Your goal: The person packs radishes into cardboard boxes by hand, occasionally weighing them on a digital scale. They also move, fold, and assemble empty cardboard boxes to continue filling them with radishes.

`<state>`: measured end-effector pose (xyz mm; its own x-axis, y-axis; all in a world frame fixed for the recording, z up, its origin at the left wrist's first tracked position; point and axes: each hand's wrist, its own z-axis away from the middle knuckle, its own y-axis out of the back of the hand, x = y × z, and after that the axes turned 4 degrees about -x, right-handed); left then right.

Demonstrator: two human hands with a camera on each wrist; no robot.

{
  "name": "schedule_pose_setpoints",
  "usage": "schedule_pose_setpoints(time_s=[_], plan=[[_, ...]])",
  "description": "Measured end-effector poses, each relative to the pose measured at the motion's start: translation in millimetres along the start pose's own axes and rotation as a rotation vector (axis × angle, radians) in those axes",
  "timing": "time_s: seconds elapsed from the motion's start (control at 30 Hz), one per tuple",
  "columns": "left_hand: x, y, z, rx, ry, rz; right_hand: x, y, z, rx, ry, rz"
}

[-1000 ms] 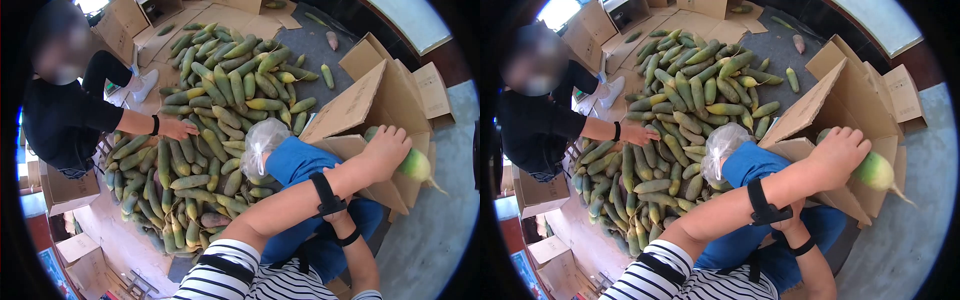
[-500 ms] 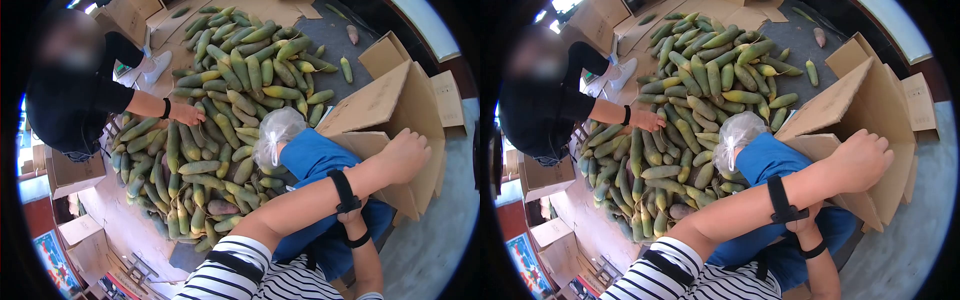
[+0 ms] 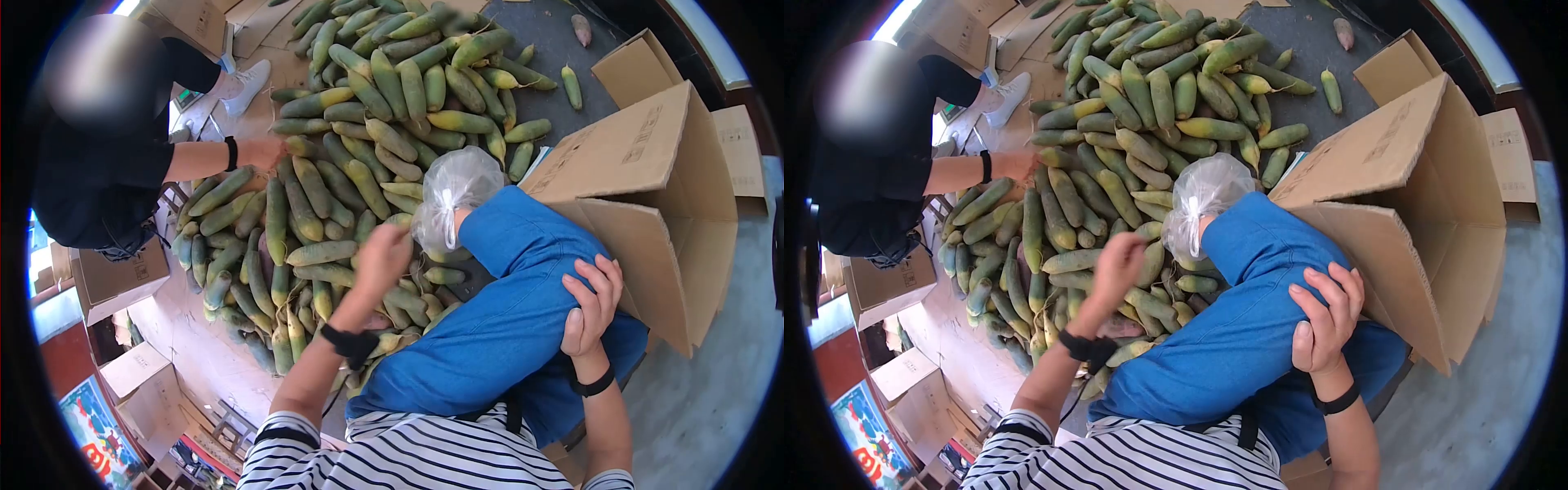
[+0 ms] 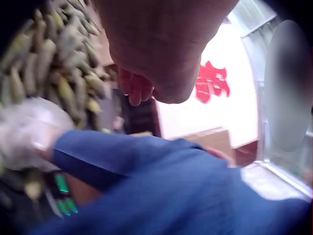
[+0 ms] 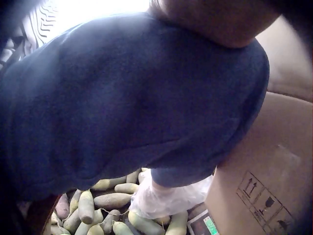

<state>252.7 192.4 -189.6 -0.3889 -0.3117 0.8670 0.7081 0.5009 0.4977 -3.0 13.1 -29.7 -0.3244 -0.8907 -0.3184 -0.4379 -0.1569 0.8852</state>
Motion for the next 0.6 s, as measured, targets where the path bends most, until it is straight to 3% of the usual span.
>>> schedule_pose_setpoints(time_s=[0.03, 0.13, 0.23, 0.3, 0.33, 0.4, 0.43, 0.5, 0.6], plan=[[-41.4, 9.3, 19.3, 0.065, 0.042, -0.152, -0.3, 0.3, 0.4, 0.000, 0.005, 0.001], [-100.2, 39.9, 71.3, -0.048, 0.293, -0.403, -0.9, 0.8, -0.8, -0.016, 0.007, 0.000], [-125.8, 34.6, 104.6, -0.161, 0.323, -0.548, -0.7, 1.4, -1.2, -0.041, 0.011, 0.011], [-129.3, 21.1, 113.1, -0.469, 0.339, -0.673, -1.1, 1.3, -1.9, -0.050, 0.007, 0.011], [-129.9, 10.3, 116.6, -0.477, 0.342, -0.668, -1.2, 0.9, -2.4, -0.048, 0.010, 0.010], [-120.0, -19.0, 115.5, -0.607, 0.014, -0.688, -1.4, 1.2, -3.0, -0.055, 0.010, 0.015], [-116.6, -33.9, 113.7, -0.610, 0.014, -0.681, -1.4, 1.3, -3.1, -0.055, 0.013, 0.020], [-120.5, -64.5, 112.4, -0.711, -0.334, -0.717, -2.3, 0.9, -3.7, -0.059, 0.009, 0.020], [-135.1, -100.3, 113.1, -0.827, -0.230, -0.770, -3.1, 2.3, -5.3, -0.066, 0.006, 0.029]])
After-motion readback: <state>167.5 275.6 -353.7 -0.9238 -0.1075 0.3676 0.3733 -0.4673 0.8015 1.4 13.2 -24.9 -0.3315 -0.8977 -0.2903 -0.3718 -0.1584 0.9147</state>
